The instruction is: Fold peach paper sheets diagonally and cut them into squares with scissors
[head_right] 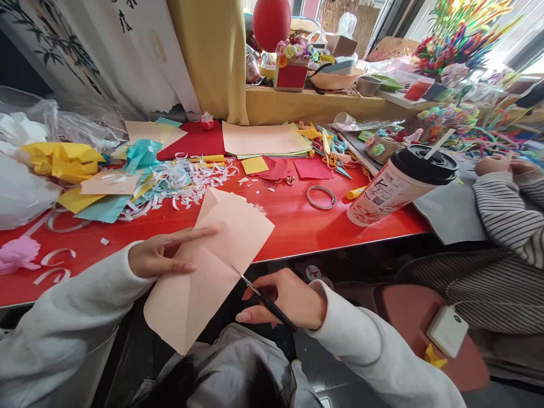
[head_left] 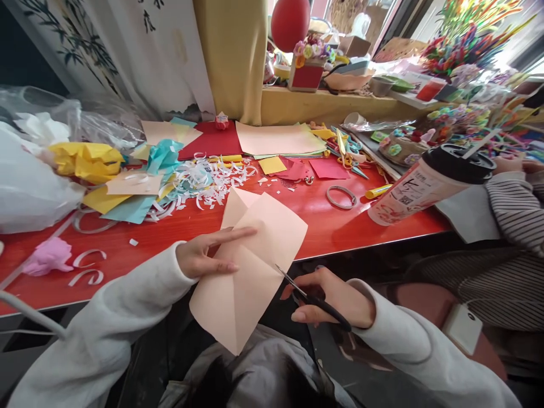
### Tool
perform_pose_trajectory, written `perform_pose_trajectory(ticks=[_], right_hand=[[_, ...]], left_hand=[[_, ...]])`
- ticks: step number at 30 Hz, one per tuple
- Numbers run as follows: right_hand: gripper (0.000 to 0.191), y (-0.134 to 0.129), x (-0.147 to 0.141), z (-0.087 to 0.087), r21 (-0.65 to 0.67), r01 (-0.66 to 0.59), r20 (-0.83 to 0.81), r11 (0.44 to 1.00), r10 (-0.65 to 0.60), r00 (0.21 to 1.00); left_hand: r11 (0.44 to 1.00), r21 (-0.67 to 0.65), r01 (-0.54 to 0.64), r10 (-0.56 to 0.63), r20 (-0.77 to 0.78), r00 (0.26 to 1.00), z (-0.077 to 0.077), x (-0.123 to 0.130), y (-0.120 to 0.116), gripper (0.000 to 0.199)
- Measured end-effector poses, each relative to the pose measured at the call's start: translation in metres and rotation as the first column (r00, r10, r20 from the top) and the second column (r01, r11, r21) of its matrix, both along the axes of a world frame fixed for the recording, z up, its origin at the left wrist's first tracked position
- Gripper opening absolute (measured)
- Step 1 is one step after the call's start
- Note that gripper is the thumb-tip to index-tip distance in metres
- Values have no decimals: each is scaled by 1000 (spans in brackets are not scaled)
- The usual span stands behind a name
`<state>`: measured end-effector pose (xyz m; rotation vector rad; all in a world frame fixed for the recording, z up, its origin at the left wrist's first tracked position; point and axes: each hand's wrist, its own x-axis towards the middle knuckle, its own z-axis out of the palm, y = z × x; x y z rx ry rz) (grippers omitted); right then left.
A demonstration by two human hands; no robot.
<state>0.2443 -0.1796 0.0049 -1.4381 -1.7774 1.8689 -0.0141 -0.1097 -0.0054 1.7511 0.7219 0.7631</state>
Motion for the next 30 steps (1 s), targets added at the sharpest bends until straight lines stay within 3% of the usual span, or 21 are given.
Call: perform_pose_trajectory(ticks=[8,30], right_hand=[[47,-1,-1,0,47,-43,33,998,42,999],[37,-10,-10,-7,-74,67,48,995,-64,997]], left_hand=[[997,-70,24,-25,-18,1000,1,0,1,53],[989,58,136,-133,-44,990,-4,-15,5,51]])
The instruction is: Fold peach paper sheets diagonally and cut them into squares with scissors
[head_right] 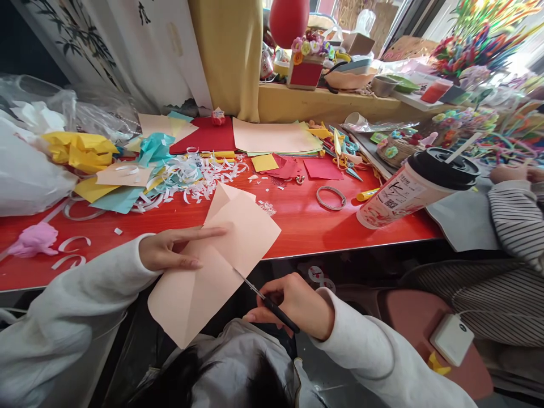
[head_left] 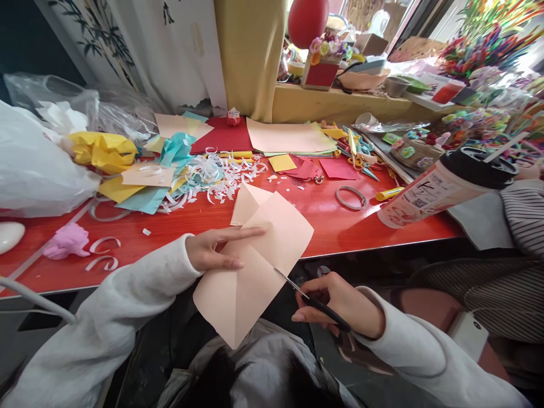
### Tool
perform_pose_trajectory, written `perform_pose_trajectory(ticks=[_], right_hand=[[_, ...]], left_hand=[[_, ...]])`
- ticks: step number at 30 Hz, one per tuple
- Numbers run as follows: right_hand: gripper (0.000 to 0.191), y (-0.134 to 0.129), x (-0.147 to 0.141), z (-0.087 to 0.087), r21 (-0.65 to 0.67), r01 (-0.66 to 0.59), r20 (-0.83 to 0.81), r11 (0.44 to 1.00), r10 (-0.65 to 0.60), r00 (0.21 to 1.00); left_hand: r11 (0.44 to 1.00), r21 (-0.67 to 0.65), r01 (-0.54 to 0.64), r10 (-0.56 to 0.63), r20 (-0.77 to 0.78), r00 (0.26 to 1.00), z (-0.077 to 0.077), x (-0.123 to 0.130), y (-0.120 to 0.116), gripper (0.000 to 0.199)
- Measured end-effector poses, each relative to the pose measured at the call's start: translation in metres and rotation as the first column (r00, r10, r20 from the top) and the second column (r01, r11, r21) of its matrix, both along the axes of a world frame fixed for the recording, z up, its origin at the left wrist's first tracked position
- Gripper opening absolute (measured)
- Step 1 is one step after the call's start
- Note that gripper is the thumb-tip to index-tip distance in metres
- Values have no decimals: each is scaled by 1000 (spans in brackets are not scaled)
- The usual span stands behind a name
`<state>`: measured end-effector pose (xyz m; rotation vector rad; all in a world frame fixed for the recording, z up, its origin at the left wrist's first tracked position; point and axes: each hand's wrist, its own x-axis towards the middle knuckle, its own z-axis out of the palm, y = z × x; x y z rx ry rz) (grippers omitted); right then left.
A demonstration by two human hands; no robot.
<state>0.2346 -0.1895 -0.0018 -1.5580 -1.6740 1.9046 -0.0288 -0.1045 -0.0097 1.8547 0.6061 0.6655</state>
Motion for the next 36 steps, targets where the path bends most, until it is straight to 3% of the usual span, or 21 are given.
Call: perform_pose_trajectory(ticks=[5,13,21,36], right_hand=[[37,2,0,1,-45,-6,0,999,6,1000],[33,2,1,-3,-46,-49,-26,998,48,999],[35,0,-5,-3,-36,38,-6,999,-38,999],[35,0,-5,-7,-57,44,-1,997,-44,999]], left_hand=[[993,-51,110,-112,-36,993,3,-2,4,60],[985,-108,136,-134,31,991,-1,3,-3,59],[989,-69,129,-130,-14,991,-2,0,-1,60],[981,-146,129,-122,53,991,-10,7,-7,59]])
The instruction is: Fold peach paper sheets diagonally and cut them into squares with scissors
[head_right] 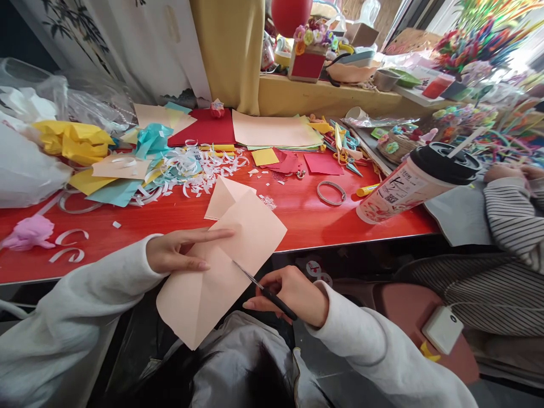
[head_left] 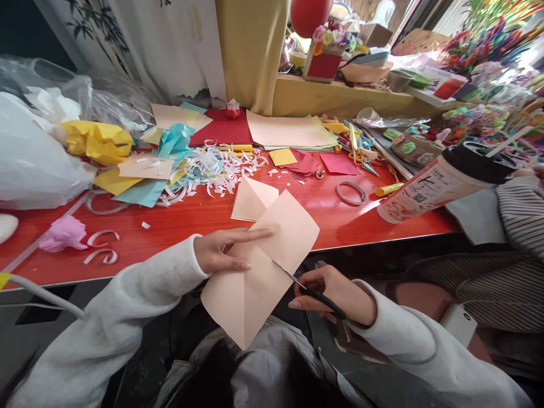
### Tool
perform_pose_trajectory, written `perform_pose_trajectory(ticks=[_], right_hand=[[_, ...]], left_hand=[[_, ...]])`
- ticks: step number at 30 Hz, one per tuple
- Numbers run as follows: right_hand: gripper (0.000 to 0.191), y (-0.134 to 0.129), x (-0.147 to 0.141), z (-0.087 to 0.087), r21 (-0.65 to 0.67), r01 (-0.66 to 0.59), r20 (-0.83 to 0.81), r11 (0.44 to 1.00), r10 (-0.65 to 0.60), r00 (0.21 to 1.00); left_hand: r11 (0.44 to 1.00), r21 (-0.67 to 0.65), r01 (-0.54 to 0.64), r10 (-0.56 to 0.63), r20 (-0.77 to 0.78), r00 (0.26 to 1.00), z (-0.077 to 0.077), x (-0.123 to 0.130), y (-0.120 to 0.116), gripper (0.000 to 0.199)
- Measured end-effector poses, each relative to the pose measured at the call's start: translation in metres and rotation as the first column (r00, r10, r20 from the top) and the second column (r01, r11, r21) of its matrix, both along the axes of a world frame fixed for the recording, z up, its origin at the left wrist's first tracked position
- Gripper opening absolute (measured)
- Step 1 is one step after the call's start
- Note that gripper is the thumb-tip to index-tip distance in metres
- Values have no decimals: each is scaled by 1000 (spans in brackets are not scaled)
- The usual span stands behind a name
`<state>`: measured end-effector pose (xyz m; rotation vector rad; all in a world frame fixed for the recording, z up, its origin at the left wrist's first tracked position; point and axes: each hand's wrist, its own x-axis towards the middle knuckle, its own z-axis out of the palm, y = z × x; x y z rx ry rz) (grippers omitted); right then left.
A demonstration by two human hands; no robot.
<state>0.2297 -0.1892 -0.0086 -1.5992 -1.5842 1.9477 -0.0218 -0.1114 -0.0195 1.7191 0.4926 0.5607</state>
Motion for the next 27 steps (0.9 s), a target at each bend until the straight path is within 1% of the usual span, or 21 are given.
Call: perform_pose_trajectory(ticks=[3,4,5,8,10,14,19,22,27], right_hand=[[35,1,0,-1,-1,14,-13,1000,-14,1000],[38,1,0,-2,6,18,-34,1000,-17,999],[46,2,1,-4,15,20,-62,1000,-19,998],[76,2,2,-8,35,20,-139,999,-14,990],[85,2,3,-10,46,25,-141,999,-18,990],[88,1,3,-11,77,46,-116,996,-37,993],[92,2,-1,-11,51,68,-149,996,-60,987],[88,2,-3,-13,60,69,-159,996,-59,985],[82,1,-2,-13,89,71,-129,993,-59,990]], left_hand=[[1000,-7,-12,12,5,1000,1,0,-1,59],[1000,-14,-15,15,7,1000,1,0,-1,59],[1000,-26,-13,13,11,1000,1,1,-1,59],[997,-80,20,-17,33,999,1,2,-2,59],[994,-100,32,-28,44,999,1,3,-3,59],[994,-107,13,-10,35,999,0,3,-3,60],[989,-151,6,-1,34,999,0,3,-4,60],[982,-188,6,1,34,999,1,4,-6,60],[981,-192,9,1,49,999,1,5,-6,59]])
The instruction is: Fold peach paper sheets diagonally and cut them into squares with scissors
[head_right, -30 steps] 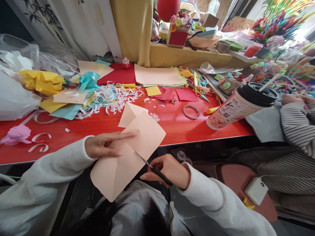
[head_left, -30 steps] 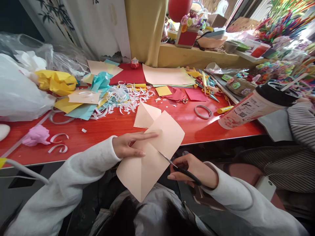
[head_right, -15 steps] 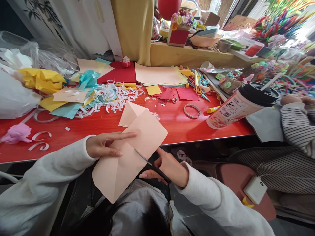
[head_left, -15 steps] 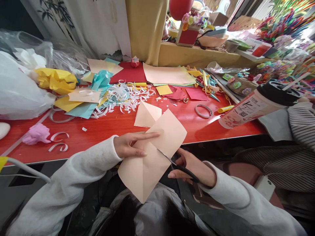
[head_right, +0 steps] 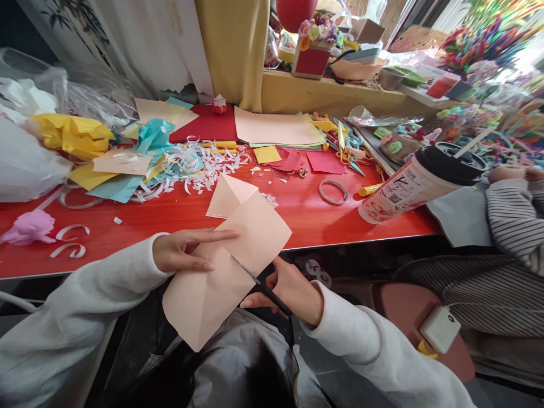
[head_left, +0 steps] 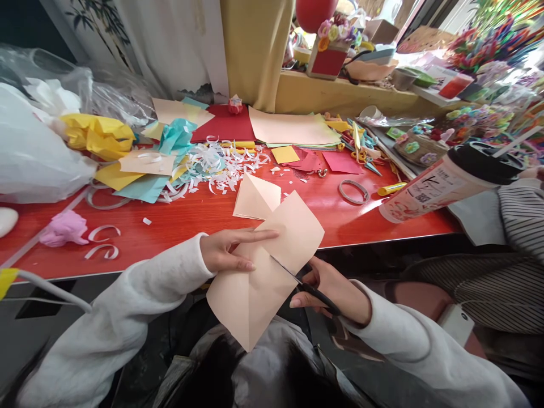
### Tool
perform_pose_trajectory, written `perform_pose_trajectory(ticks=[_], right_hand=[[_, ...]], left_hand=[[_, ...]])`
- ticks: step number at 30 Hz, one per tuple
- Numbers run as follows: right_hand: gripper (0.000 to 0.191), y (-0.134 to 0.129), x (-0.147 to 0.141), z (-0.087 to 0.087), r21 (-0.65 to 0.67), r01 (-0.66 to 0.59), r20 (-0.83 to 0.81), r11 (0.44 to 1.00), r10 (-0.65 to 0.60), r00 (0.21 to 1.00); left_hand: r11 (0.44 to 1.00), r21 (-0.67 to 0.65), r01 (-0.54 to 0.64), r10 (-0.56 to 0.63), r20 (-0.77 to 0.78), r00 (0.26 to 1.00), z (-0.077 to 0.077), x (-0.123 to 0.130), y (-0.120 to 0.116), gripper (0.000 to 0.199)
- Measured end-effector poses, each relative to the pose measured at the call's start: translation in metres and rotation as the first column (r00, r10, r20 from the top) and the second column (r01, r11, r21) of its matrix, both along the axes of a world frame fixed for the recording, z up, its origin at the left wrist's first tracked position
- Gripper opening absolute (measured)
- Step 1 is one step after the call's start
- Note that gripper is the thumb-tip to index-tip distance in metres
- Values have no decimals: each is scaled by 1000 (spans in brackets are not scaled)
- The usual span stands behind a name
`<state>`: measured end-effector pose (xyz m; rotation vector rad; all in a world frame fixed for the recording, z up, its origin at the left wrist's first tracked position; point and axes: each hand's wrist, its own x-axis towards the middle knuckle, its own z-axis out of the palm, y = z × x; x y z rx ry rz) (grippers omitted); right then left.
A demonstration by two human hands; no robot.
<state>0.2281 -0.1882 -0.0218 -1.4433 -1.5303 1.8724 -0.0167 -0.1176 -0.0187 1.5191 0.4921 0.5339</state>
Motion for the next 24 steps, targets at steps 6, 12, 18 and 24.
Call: perform_pose_trajectory(ticks=[6,12,18,24], right_hand=[[87,0,-2,0,-13,5,-29,1000,-5,1000],[84,2,-3,0,-4,-2,-12,1000,2,1000],[81,1,-4,1,-2,25,-4,1000,-25,1000],[82,3,-5,1,-14,4,-27,1000,-4,1000]], left_hand=[[1000,-15,9,-9,11,1000,-1,-1,1,58],[999,51,17,-16,-18,1000,-3,0,2,60],[987,157,26,-17,-62,998,-4,0,4,60],[983,180,43,-30,-74,997,-3,0,4,60]])
